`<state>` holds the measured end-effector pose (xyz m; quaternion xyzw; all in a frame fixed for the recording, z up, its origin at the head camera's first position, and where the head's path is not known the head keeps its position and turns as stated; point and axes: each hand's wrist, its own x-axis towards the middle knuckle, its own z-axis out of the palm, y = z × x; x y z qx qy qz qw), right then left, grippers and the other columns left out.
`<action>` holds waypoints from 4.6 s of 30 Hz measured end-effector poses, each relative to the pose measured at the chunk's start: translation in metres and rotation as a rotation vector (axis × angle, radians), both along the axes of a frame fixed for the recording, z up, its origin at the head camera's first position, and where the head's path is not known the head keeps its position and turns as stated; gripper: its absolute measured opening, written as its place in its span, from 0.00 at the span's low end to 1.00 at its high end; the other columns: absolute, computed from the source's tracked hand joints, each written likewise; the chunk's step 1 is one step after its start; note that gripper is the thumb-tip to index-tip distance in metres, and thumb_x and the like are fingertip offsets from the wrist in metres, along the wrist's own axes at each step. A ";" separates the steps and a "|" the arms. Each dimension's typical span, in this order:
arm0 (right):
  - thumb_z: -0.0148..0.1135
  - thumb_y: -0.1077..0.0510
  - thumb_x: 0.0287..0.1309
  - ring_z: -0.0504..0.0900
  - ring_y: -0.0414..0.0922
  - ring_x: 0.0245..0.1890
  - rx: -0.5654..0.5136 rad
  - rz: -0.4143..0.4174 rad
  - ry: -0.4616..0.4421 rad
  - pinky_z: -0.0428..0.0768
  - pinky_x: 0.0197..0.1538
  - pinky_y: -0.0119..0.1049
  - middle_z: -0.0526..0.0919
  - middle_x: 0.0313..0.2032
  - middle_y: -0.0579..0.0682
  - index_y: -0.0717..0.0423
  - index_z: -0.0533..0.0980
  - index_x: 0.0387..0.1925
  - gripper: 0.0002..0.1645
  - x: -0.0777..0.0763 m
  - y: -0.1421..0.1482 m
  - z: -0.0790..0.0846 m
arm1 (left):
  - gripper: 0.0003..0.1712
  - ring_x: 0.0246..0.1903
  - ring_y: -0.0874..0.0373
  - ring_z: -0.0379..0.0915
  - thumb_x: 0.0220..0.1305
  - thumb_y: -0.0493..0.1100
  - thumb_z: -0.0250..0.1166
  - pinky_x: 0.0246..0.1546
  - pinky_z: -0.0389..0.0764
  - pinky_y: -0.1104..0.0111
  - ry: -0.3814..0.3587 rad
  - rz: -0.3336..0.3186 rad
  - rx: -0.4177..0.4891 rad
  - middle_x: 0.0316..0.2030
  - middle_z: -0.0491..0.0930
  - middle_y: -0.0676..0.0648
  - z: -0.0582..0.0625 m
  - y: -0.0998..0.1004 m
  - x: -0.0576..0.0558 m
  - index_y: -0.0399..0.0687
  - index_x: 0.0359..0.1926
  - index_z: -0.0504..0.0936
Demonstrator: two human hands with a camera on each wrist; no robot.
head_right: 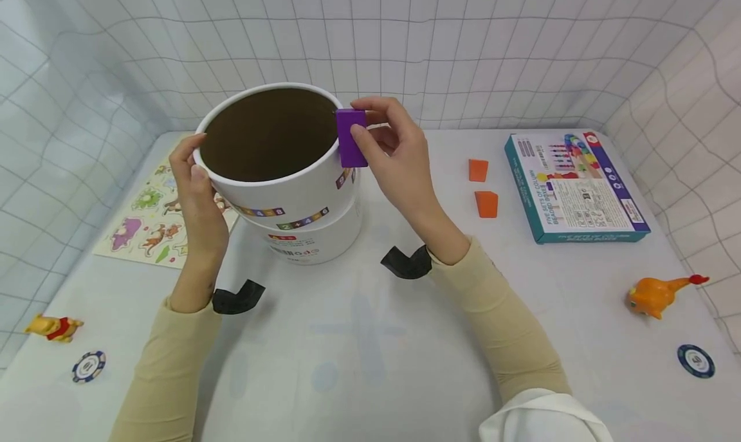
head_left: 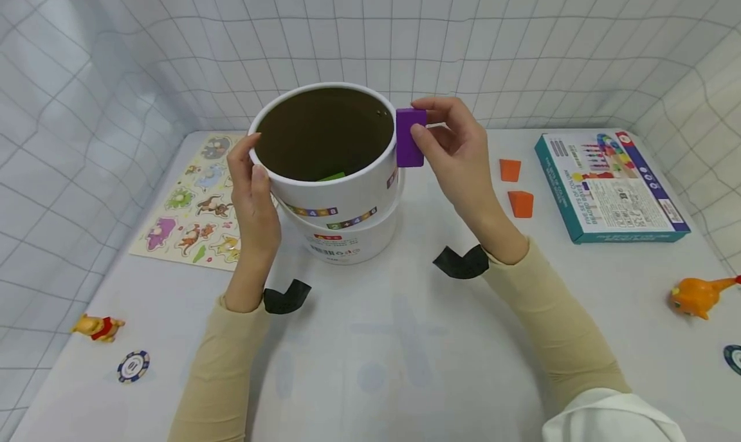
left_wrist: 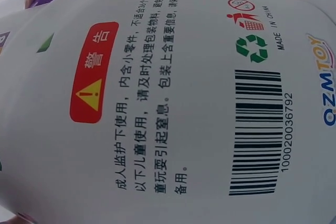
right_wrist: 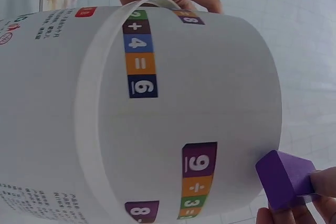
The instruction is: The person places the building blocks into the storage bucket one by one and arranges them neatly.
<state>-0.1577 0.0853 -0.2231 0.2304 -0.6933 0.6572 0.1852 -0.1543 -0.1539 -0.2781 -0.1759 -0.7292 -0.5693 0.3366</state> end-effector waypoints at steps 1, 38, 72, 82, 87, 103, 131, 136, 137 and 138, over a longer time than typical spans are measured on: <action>0.51 0.68 0.56 0.77 0.49 0.35 -0.002 0.007 0.000 0.78 0.43 0.36 0.74 0.41 0.57 0.67 0.68 0.47 0.16 0.001 -0.001 0.002 | 0.40 0.56 0.48 0.59 0.60 0.65 0.43 0.55 0.64 0.62 0.007 -0.002 0.003 0.58 0.61 0.40 -0.003 -0.001 -0.002 0.36 0.57 0.58; 0.56 0.70 0.53 0.74 0.43 0.44 0.337 -0.089 0.081 0.71 0.52 0.34 0.77 0.40 0.58 0.70 0.73 0.41 0.12 0.022 0.038 -0.009 | 0.41 0.54 0.49 0.61 0.58 0.69 0.43 0.54 0.65 0.63 -0.010 0.016 -0.009 0.58 0.62 0.43 -0.011 -0.004 -0.009 0.41 0.59 0.58; 0.56 0.61 0.55 0.65 0.55 0.46 0.837 -0.239 -0.483 0.68 0.49 0.51 0.70 0.50 0.60 0.59 0.68 0.53 0.22 -0.008 0.152 -0.151 | 0.39 0.57 0.49 0.56 0.59 0.66 0.42 0.55 0.63 0.63 0.021 0.013 -0.022 0.59 0.60 0.43 -0.012 -0.005 -0.008 0.39 0.59 0.58; 0.53 0.57 0.59 0.68 0.51 0.51 0.650 -0.098 -0.526 0.69 0.53 0.48 0.72 0.50 0.55 0.55 0.72 0.50 0.17 -0.005 0.137 -0.148 | 0.40 0.57 0.48 0.56 0.59 0.65 0.42 0.55 0.63 0.63 0.029 0.009 -0.019 0.58 0.61 0.42 -0.012 -0.004 -0.008 0.37 0.58 0.58; 0.52 0.54 0.59 0.69 0.46 0.47 0.560 -0.045 -0.584 0.71 0.48 0.38 0.73 0.49 0.51 0.53 0.72 0.50 0.18 -0.004 0.134 -0.149 | 0.39 0.57 0.48 0.56 0.60 0.65 0.42 0.56 0.63 0.58 0.018 0.016 -0.028 0.58 0.61 0.43 -0.011 -0.004 -0.008 0.38 0.58 0.58; 0.50 0.49 0.60 0.68 0.45 0.44 0.348 0.086 -0.708 0.73 0.43 0.27 0.71 0.49 0.51 0.57 0.70 0.52 0.23 0.002 0.124 -0.138 | 0.43 0.57 0.47 0.56 0.59 0.67 0.42 0.55 0.63 0.64 0.028 0.007 -0.027 0.58 0.60 0.39 -0.008 -0.002 -0.006 0.32 0.57 0.56; 0.50 0.53 0.60 0.68 0.50 0.46 0.068 0.205 -0.538 0.74 0.46 0.30 0.69 0.49 0.55 0.57 0.71 0.49 0.18 0.025 0.086 -0.063 | 0.40 0.55 0.45 0.58 0.60 0.66 0.41 0.55 0.63 0.59 0.028 0.008 -0.032 0.57 0.61 0.40 -0.009 -0.003 -0.006 0.36 0.58 0.57; 0.52 0.55 0.59 0.68 0.53 0.46 -0.055 0.307 -0.460 0.74 0.46 0.33 0.69 0.49 0.57 0.58 0.71 0.48 0.16 0.028 0.053 -0.017 | 0.39 0.55 0.51 0.59 0.61 0.64 0.41 0.54 0.64 0.66 0.009 0.005 -0.026 0.58 0.60 0.39 0.001 0.003 0.002 0.34 0.57 0.56; 0.52 0.56 0.59 0.69 0.53 0.46 -0.059 0.324 -0.443 0.73 0.45 0.35 0.70 0.49 0.58 0.58 0.72 0.48 0.16 0.028 0.046 -0.010 | 0.39 0.55 0.52 0.59 0.61 0.64 0.41 0.54 0.64 0.66 0.006 0.003 -0.023 0.58 0.60 0.39 0.001 0.003 0.003 0.34 0.57 0.56; 0.53 0.56 0.59 0.69 0.54 0.45 -0.049 0.336 -0.419 0.73 0.45 0.36 0.71 0.48 0.58 0.58 0.72 0.47 0.16 0.026 0.039 -0.004 | 0.38 0.56 0.52 0.58 0.61 0.63 0.41 0.55 0.64 0.65 0.004 0.002 -0.022 0.58 0.60 0.39 -0.001 0.003 0.001 0.34 0.57 0.56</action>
